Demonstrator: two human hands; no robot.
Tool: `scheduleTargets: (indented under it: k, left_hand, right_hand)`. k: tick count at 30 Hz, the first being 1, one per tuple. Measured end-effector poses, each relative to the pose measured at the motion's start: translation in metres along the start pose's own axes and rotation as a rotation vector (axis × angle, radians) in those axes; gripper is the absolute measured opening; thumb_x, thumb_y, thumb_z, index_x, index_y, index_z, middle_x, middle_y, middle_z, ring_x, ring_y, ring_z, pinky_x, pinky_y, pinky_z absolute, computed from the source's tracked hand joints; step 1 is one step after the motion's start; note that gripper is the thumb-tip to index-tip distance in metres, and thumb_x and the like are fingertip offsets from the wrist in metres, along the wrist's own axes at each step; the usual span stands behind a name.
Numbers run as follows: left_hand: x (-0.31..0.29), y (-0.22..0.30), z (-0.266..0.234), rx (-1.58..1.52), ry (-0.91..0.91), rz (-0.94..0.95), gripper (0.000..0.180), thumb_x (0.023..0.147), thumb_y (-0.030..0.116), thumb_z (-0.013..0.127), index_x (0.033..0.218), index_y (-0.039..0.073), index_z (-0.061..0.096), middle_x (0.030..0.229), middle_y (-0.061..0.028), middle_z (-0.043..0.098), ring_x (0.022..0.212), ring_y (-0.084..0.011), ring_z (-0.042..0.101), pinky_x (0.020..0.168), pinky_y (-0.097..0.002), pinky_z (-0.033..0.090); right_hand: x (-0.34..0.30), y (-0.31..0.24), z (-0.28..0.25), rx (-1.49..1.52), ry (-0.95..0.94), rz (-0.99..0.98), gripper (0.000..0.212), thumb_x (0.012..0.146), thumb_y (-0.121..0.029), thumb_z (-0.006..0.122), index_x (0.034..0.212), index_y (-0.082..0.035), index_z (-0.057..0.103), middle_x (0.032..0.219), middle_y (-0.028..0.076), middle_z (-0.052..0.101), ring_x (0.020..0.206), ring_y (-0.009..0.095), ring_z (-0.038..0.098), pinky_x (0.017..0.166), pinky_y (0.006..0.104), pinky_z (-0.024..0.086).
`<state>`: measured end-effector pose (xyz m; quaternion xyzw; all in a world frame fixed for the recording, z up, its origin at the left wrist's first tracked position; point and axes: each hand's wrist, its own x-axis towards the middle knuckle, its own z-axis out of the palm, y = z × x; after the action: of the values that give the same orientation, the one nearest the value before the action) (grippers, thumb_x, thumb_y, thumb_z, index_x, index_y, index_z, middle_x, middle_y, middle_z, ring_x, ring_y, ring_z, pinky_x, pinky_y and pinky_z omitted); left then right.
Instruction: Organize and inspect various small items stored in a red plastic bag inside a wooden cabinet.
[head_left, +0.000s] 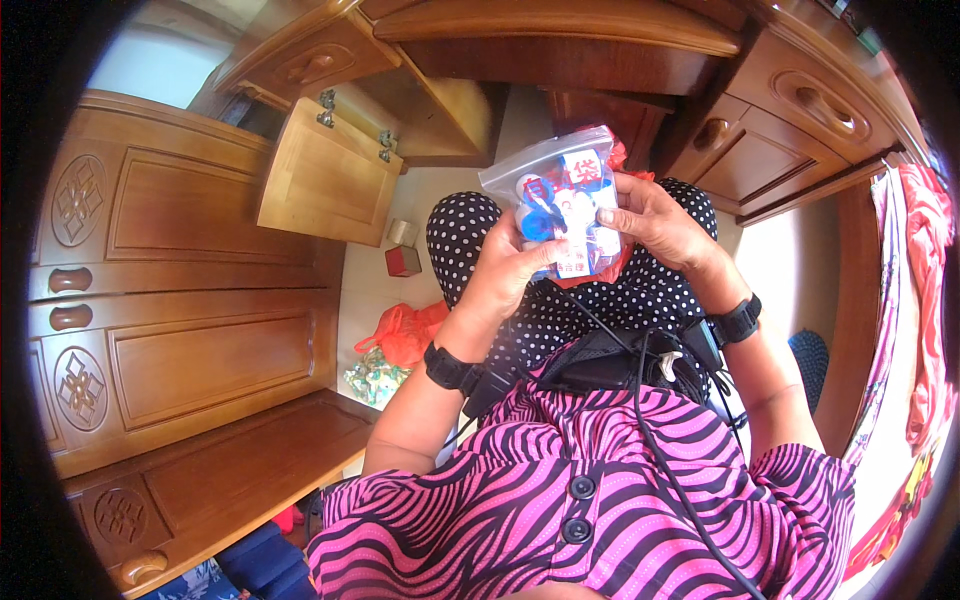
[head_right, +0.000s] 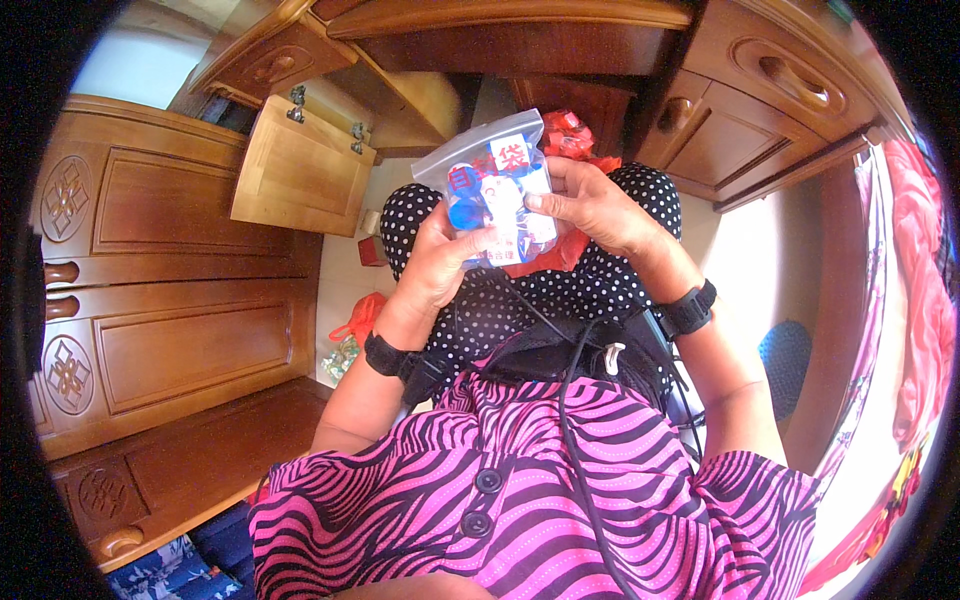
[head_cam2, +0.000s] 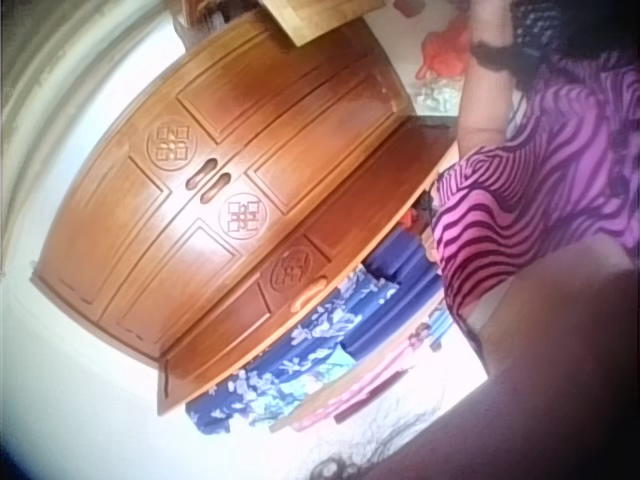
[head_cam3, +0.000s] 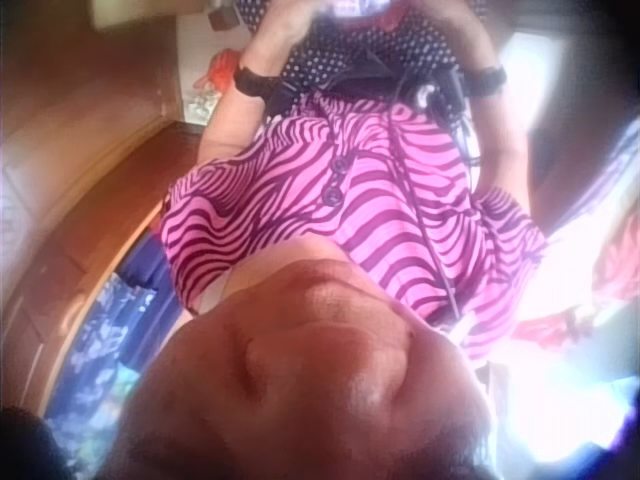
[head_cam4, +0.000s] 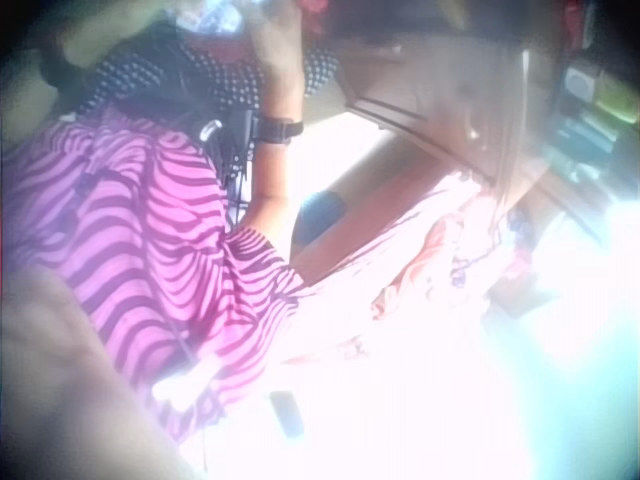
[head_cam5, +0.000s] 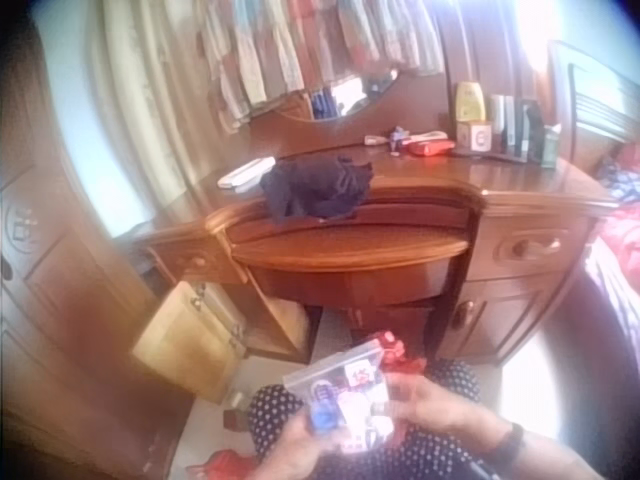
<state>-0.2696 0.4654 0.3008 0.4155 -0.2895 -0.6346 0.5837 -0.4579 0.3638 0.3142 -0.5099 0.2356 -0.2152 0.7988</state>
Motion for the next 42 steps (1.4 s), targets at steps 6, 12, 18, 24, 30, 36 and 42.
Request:
scheduleTargets:
  k: [6, 12, 18, 24, 30, 36, 42]
  left_hand:
    - [0.001, 0.005, 0.000, -0.014, -0.004, 0.001, 0.050, 0.078, 0.008, 0.073, 0.121, 0.000, 0.048, 0.109, -0.0054, 0.060, 0.097, -0.0144, 0.060, 0.087, -0.0299, 0.049]
    - [0.001, 0.007, 0.001, 0.032, 0.031, -0.002, 0.046, 0.080, 0.008, 0.072, 0.119, 0.000, 0.050, 0.109, -0.0057, 0.060, 0.097, -0.0143, 0.060, 0.086, -0.0291, 0.050]
    - [-0.001, 0.007, 0.002, 0.029, 0.048, 0.032, 0.047, 0.075, 0.006, 0.075, 0.116, 0.000, 0.052, 0.103, -0.0048, 0.062, 0.094, -0.0138, 0.061, 0.085, -0.0286, 0.050]
    - [-0.003, 0.006, 0.001, 0.078, 0.029, 0.044, 0.057, 0.071, 0.005, 0.077, 0.120, -0.001, 0.049, 0.109, -0.0061, 0.061, 0.098, -0.0155, 0.060, 0.088, -0.0301, 0.049]
    - [-0.004, 0.005, -0.001, 0.081, 0.002, 0.048, 0.060, 0.069, 0.005, 0.079, 0.121, 0.000, 0.048, 0.112, -0.0067, 0.060, 0.100, -0.0157, 0.059, 0.089, -0.0309, 0.048]
    - [-0.009, 0.007, 0.002, 0.016, -0.017, 0.047, 0.061, 0.071, 0.005, 0.077, 0.124, 0.000, 0.047, 0.113, -0.0064, 0.060, 0.102, -0.0162, 0.059, 0.089, -0.0315, 0.048]
    - [-0.005, 0.008, 0.001, -0.050, 0.015, -0.024, 0.058, 0.076, 0.010, 0.075, 0.125, 0.000, 0.046, 0.113, -0.0072, 0.060, 0.101, -0.0169, 0.059, 0.089, -0.0324, 0.048]
  right_hand:
    - [-0.002, -0.003, 0.001, -0.013, 0.010, 0.006, 0.041, 0.091, -0.016, 0.060, 0.125, 0.004, 0.048, 0.115, 0.007, 0.060, 0.104, 0.014, 0.057, 0.091, 0.0288, 0.045]
    - [-0.001, 0.003, 0.000, -0.046, 0.037, 0.017, 0.039, 0.091, -0.016, 0.060, 0.123, 0.003, 0.050, 0.100, 0.004, 0.064, 0.084, 0.009, 0.060, 0.073, 0.0228, 0.050]
    - [-0.001, 0.013, -0.006, -0.053, 0.042, 0.007, 0.037, 0.090, -0.018, 0.061, 0.120, 0.001, 0.053, 0.088, 0.000, 0.062, 0.071, 0.006, 0.056, 0.060, 0.0201, 0.046]
    - [-0.003, 0.008, -0.001, -0.039, 0.037, 0.027, 0.037, 0.089, -0.016, 0.062, 0.120, 0.001, 0.053, 0.094, 0.001, 0.063, 0.077, 0.006, 0.057, 0.065, 0.0203, 0.047]
    - [-0.006, 0.000, 0.003, 0.003, 0.005, 0.078, 0.040, 0.087, -0.015, 0.065, 0.120, 0.003, 0.051, 0.102, 0.005, 0.063, 0.088, 0.010, 0.059, 0.076, 0.0241, 0.049]
    - [-0.008, -0.005, 0.006, -0.008, 0.006, 0.110, 0.041, 0.087, -0.014, 0.065, 0.120, 0.003, 0.051, 0.103, 0.007, 0.064, 0.087, 0.011, 0.060, 0.075, 0.0244, 0.049]
    - [-0.007, -0.002, 0.010, -0.001, 0.002, 0.084, 0.042, 0.086, -0.014, 0.066, 0.121, 0.003, 0.050, 0.101, 0.006, 0.064, 0.084, 0.010, 0.060, 0.071, 0.0230, 0.050]
